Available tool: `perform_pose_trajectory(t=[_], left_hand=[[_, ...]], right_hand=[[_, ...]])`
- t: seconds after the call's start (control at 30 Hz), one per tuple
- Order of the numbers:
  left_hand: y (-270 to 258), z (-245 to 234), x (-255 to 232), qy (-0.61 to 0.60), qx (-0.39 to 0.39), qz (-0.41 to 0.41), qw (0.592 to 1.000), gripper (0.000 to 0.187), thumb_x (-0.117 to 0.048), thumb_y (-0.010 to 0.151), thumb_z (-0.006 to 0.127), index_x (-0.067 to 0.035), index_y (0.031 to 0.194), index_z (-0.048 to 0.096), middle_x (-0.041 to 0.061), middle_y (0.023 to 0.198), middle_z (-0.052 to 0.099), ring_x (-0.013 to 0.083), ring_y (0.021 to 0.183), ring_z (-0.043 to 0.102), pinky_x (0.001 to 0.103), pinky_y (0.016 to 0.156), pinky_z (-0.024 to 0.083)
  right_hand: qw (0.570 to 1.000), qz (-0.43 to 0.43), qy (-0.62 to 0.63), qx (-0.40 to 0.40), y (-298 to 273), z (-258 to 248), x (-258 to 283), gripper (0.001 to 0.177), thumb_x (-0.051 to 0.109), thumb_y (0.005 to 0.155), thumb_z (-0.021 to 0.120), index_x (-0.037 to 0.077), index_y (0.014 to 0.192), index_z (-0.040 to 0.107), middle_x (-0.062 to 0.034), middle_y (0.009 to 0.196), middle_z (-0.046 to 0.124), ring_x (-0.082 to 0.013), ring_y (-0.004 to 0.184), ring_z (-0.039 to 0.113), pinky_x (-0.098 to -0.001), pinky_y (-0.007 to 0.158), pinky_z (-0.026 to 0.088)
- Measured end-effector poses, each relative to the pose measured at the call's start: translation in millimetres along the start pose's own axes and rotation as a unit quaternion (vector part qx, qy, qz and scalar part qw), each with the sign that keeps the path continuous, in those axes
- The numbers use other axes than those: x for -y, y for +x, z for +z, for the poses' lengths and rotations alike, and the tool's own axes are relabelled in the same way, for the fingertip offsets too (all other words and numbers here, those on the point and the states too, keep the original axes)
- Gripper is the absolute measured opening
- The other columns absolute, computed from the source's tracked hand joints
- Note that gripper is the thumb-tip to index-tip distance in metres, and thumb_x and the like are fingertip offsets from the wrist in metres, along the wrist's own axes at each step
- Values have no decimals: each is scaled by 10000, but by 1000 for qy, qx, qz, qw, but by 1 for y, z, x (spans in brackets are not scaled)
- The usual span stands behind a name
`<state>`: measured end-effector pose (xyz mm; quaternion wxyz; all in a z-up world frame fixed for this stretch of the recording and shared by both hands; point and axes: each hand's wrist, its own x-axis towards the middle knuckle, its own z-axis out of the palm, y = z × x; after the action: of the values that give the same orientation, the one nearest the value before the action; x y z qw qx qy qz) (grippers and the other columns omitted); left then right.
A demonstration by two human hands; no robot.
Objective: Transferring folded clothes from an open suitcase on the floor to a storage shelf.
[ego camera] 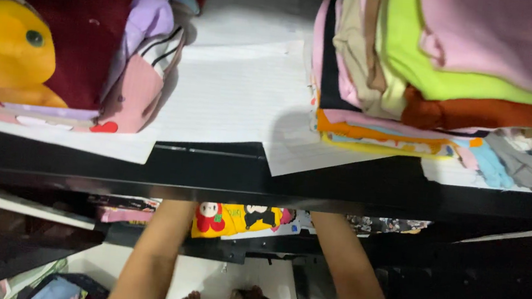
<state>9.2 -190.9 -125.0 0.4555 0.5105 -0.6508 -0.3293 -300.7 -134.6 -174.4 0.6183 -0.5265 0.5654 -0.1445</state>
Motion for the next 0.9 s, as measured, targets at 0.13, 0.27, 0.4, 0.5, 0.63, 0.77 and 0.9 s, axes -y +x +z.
perform_pose_trajectory(t=[0.13,0.27,0.4,0.5,0.63,0.77,0.9], left_hand=[[-30,-5,33,80,-21,36,996,366,-169,949,635,-11,1279,632,252,1252,660,397,1138,632,470,969,518],[-75,-16,69,163,-37,64,984,360,-173,948,624,-22,1275,637,254,1244,663,414,1155,618,481,992,501],[-124,-36,16,225,-47,94,969,356,-177,948,615,-30,1271,640,255,1238,666,427,1168,608,489,1009,488],[-159,-63,-67,179,-102,-2,978,243,-117,931,620,-32,1156,659,216,1066,728,392,996,683,480,875,552],[-201,-76,-124,-52,-95,-130,986,188,-87,987,530,-8,1140,605,197,963,756,291,829,724,444,761,583],[-217,-55,-126,-377,153,-274,872,420,-305,1041,470,47,1245,573,248,1078,739,296,922,752,481,844,605],[-205,-32,-186,-555,270,-293,730,644,-483,984,404,48,1323,541,240,1221,704,304,1117,740,447,984,594]], right_hand=[[998,47,-41,19,2,17,-21,543,390,952,595,76,1395,632,-349,1316,654,-628,1134,585,-696,952,467],[888,-62,-451,56,-140,116,134,636,529,966,694,64,1388,595,-224,1368,652,-327,1290,630,-471,1151,494],[746,-338,-561,-124,-150,146,126,1066,332,592,854,54,1546,467,-286,1440,496,-435,1356,431,-689,1071,312],[702,-357,-586,-194,-110,125,105,884,121,675,798,86,1517,531,-252,1462,522,-388,1389,457,-618,1089,339],[943,-201,-263,-26,-40,57,76,413,221,1028,432,68,1339,656,-212,1298,686,-335,1200,644,-428,1045,490],[878,-153,-383,-243,-44,-12,87,375,294,1049,499,45,1259,683,-183,1246,706,-302,1118,692,-444,951,556],[803,-316,503,-34,-22,-8,75,279,305,1122,554,78,1276,599,-133,1247,661,-285,1173,637,-445,1027,554]])
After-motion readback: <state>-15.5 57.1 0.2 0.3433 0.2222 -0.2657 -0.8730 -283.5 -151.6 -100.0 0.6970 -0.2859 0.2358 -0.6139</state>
